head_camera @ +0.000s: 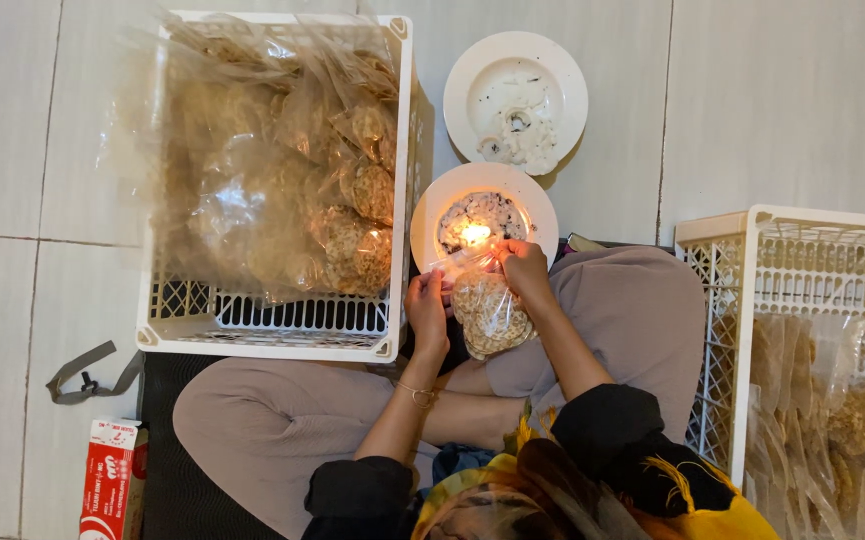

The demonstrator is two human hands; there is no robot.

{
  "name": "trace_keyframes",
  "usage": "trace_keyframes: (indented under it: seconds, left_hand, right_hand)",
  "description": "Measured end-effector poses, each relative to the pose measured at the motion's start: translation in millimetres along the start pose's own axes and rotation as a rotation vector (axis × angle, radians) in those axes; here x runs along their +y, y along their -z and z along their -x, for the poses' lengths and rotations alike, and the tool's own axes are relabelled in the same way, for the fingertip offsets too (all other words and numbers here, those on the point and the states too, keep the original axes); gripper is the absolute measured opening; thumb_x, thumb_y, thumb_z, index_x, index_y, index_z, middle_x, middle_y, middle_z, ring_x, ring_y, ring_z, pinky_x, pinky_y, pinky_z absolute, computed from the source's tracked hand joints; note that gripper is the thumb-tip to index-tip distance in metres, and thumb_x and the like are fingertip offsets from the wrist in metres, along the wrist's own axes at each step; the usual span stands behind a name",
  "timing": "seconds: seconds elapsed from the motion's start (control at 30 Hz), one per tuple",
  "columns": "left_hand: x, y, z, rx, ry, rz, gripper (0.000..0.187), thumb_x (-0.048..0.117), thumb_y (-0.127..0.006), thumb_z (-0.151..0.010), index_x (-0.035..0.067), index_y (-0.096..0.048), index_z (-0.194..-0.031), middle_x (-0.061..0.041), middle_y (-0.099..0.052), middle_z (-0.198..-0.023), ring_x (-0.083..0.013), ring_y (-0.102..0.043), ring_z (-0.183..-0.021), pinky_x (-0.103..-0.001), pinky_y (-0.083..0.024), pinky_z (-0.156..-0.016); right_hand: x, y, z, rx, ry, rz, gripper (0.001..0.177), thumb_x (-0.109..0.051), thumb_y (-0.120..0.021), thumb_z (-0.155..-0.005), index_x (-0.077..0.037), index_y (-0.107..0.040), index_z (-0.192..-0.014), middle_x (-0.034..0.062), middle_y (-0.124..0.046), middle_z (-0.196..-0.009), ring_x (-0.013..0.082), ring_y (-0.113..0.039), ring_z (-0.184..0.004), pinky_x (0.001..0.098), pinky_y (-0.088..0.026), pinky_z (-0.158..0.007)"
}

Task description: The person seals small plastic bags containing snacks by applying heat from a candle flame.

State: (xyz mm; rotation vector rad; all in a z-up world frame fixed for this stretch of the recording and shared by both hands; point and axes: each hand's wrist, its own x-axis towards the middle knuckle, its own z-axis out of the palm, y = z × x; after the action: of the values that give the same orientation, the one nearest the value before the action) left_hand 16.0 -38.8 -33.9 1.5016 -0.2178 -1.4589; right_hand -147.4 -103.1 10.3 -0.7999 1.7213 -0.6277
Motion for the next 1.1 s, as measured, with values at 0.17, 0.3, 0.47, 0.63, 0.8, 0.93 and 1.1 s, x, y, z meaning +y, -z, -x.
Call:
trace_keyframes:
  seconds: [0.17, 0.3, 0.47, 0.63, 0.8, 0.93, 1.1]
  left_hand:
    - [-6, 4, -5, 0.025, -0.088, -0.002, 0.021, 0.027, -0.061, -0.104, 0.006, -0.060, -0.100, 0.000, -0.060, -0.078, -0.0070, -0.049, -0.059, -0.023, -0.040, -0.051]
    - [0, 5, 0, 0.056, -0.200, -0.076, 0.024, 0.029, -0.059, -0.106, 0.006, -0.059, -0.100, 0.002, -0.055, -0.082, -0.0076, -0.045, -0.068, -0.025, -0.041, -0.061]
    - [17, -2, 13, 0.056, -0.328, -0.113, 0.023, 0.027, -0.056, -0.108, 0.005, -0.061, -0.103, 0.001, -0.052, -0.086, -0.0094, -0.048, -0.077, -0.025, -0.045, -0.074]
    - [24, -6, 20, 0.051, -0.404, -0.110, 0.023, 0.024, -0.055, -0.108, 0.003, -0.063, -0.103, 0.001, -0.054, -0.084, -0.0098, -0.050, -0.077, -0.026, -0.045, -0.074]
    - [12, -3, 13, 0.027, -0.449, -0.086, 0.021, 0.022, -0.055, -0.108, 0.003, -0.064, -0.105, 0.002, -0.057, -0.084, -0.0087, -0.052, -0.077, -0.025, -0.045, -0.073]
    - [13, -4, 17, 0.009, -0.483, -0.093, 0.021, 0.022, -0.056, -0.108, 0.002, -0.063, -0.106, 0.002, -0.058, -0.086, -0.0080, -0.053, -0.077, -0.024, -0.045, -0.074]
    - [13, -8, 26, -0.017, -0.491, -0.119, 0.020, 0.021, -0.058, -0.107, 0.003, -0.066, -0.106, 0.001, -0.057, -0.084, -0.0078, -0.052, -0.076, -0.024, -0.045, -0.069]
  right_hand:
    - [15, 1, 1, -0.150, -0.008, -0.270, 0.019, -0.013, -0.062, -0.099, -0.001, -0.074, -0.093, 0.0083, -0.073, -0.079, 0.0122, -0.066, -0.066, 0.0269, -0.054, -0.059]
    - [-21, 14, 44, -0.254, -0.092, -0.311, 0.023, -0.021, -0.062, -0.099, -0.002, -0.076, -0.102, 0.0081, -0.077, -0.088, 0.0157, -0.071, -0.073, 0.0300, -0.054, -0.061]
    - [-16, 22, 50, -0.299, -0.015, -0.331, 0.030, -0.025, -0.067, -0.098, -0.002, -0.077, -0.115, 0.0071, -0.078, -0.101, 0.0148, -0.073, -0.089, 0.0304, -0.057, -0.072]
    - [-14, 29, 51, -0.330, 0.059, -0.337, 0.032, -0.023, -0.066, -0.097, 0.000, -0.075, -0.117, 0.0087, -0.078, -0.107, 0.0181, -0.074, -0.097, 0.0324, -0.059, -0.083]
    - [-17, 36, 57, -0.345, 0.136, -0.312, 0.029, -0.022, -0.068, -0.098, 0.001, -0.076, -0.114, 0.0092, -0.079, -0.105, 0.0159, -0.075, -0.099, 0.0312, -0.060, -0.087]
    - [-12, 35, 53, -0.336, 0.160, -0.336, 0.026, -0.019, -0.072, -0.094, -0.002, -0.075, -0.113, 0.0056, -0.077, -0.103, 0.0129, -0.071, -0.095, 0.0297, -0.056, -0.083]
    - [-6, 34, 48, -0.321, 0.232, -0.333, 0.022, -0.019, -0.073, -0.098, 0.001, -0.078, -0.108, 0.0074, -0.078, -0.098, 0.0132, -0.072, -0.091, 0.0295, -0.056, -0.082]
